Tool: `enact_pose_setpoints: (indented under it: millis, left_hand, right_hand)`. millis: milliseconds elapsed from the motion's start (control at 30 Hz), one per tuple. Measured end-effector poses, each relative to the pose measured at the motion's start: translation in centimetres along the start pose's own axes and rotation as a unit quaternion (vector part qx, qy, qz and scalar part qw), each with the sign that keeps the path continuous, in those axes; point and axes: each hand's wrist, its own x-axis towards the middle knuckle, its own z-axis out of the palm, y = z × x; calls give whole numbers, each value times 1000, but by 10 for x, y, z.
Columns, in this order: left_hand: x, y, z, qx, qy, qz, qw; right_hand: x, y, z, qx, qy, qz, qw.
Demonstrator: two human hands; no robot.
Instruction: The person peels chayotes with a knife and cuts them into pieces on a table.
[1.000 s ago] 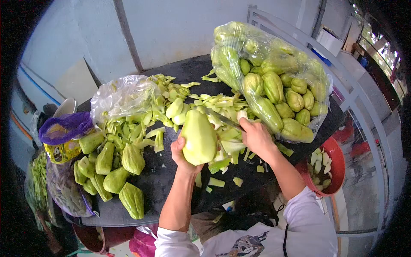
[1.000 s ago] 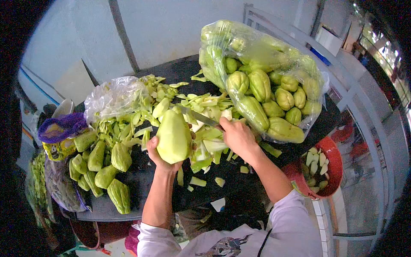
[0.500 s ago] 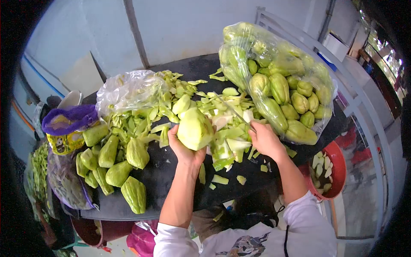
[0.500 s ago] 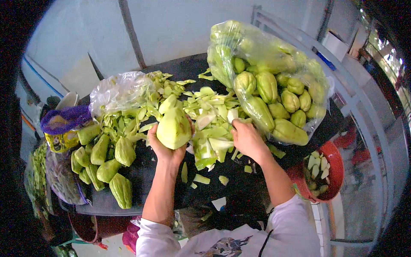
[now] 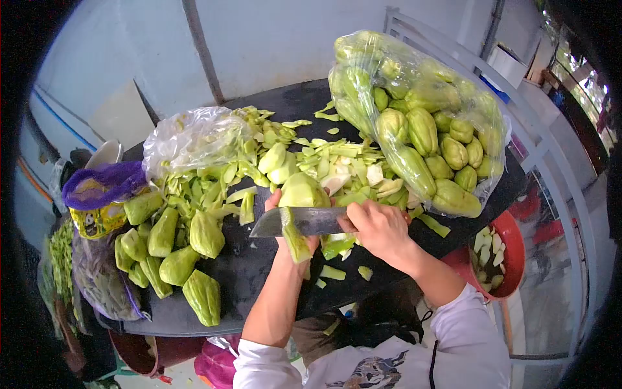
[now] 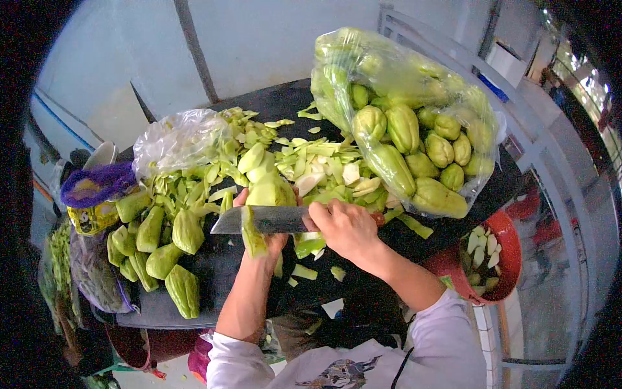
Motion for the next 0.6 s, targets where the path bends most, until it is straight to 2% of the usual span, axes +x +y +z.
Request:
enact_pose_setpoints:
  millis: [167, 267, 333, 367, 500, 600]
  left_hand:
    - [0, -2, -3, -8, 6, 13, 1000]
    - [1, 0, -8, 12, -33, 26, 999]
    - [0, 2, 4, 75, 38, 75, 994]
    - [-1, 2, 7, 73, 38, 76, 994]
    - [-5, 2, 6, 94, 29, 68, 993]
    - [-6, 2, 1, 78, -33, 17, 996]
  right_hand:
    - [2, 0, 2, 5, -3, 1, 1000]
    - [-2, 13, 8, 27, -26, 31, 999]
    - [-6, 20, 6, 34, -53, 64, 996]
    - [-7, 20, 5, 34, -54, 62, 996]
    - [-9, 11, -11, 49, -54, 64, 995]
    - [-10, 3, -12, 43, -37, 47, 997]
